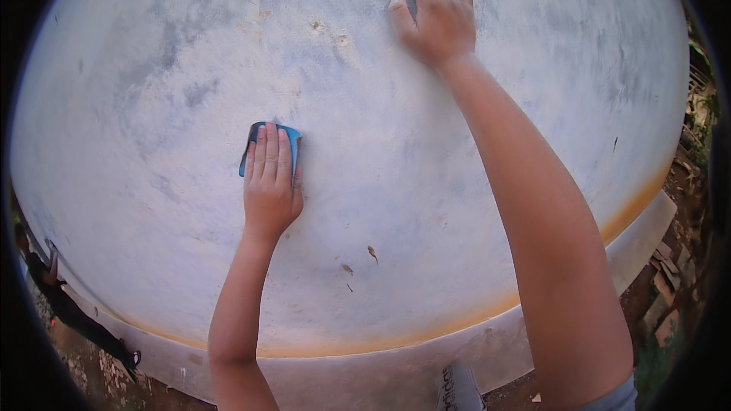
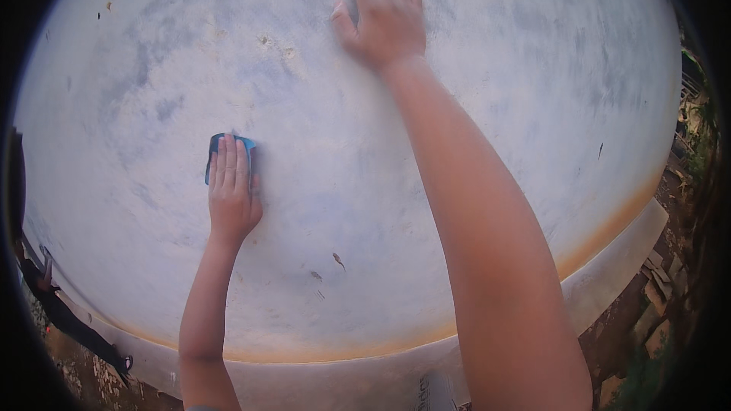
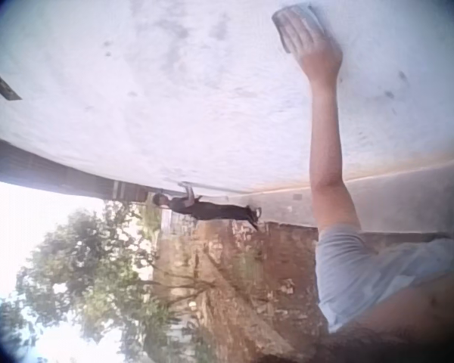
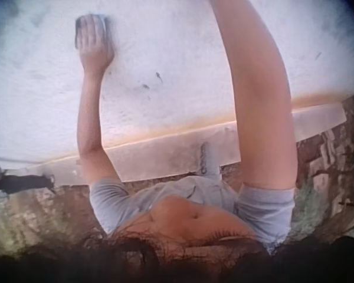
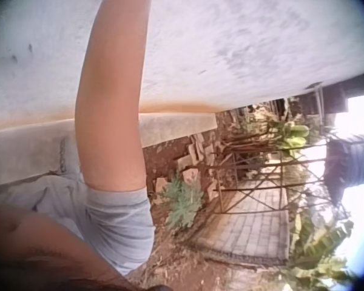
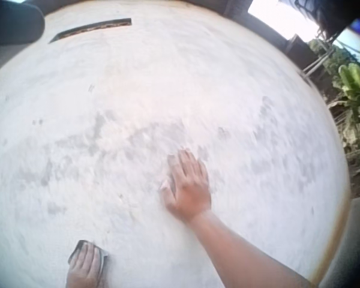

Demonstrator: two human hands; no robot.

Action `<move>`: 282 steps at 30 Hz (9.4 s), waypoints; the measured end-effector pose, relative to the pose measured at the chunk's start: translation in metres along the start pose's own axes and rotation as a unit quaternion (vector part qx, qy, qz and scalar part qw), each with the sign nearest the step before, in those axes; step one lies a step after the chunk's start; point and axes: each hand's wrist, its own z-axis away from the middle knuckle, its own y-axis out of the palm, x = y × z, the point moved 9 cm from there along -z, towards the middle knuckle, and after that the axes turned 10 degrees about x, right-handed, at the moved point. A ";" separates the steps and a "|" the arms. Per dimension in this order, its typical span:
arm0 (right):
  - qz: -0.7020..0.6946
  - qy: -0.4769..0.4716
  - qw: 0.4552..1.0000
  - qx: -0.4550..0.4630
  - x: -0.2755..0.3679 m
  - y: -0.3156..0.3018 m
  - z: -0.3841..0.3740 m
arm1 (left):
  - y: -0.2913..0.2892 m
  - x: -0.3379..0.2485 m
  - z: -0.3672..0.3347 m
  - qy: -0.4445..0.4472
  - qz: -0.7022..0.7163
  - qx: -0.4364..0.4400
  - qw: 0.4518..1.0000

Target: The person sands the surface of a large white cylindrical tank using a piece of sandpaper by hand, moving the paper across different areas of the exterior.

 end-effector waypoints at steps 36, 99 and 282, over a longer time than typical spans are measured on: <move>0.060 -0.007 0.998 -0.014 -0.001 0.004 0.003 | -0.012 0.017 0.001 0.044 -0.007 0.040 0.998; -0.015 -0.002 1.000 -0.019 -0.004 0.002 0.000 | 0.011 0.030 0.030 -0.109 -0.058 -0.044 0.991; 0.041 0.003 0.998 -0.040 0.000 0.001 0.007 | 0.013 0.004 -0.028 -0.253 0.120 -0.143 0.949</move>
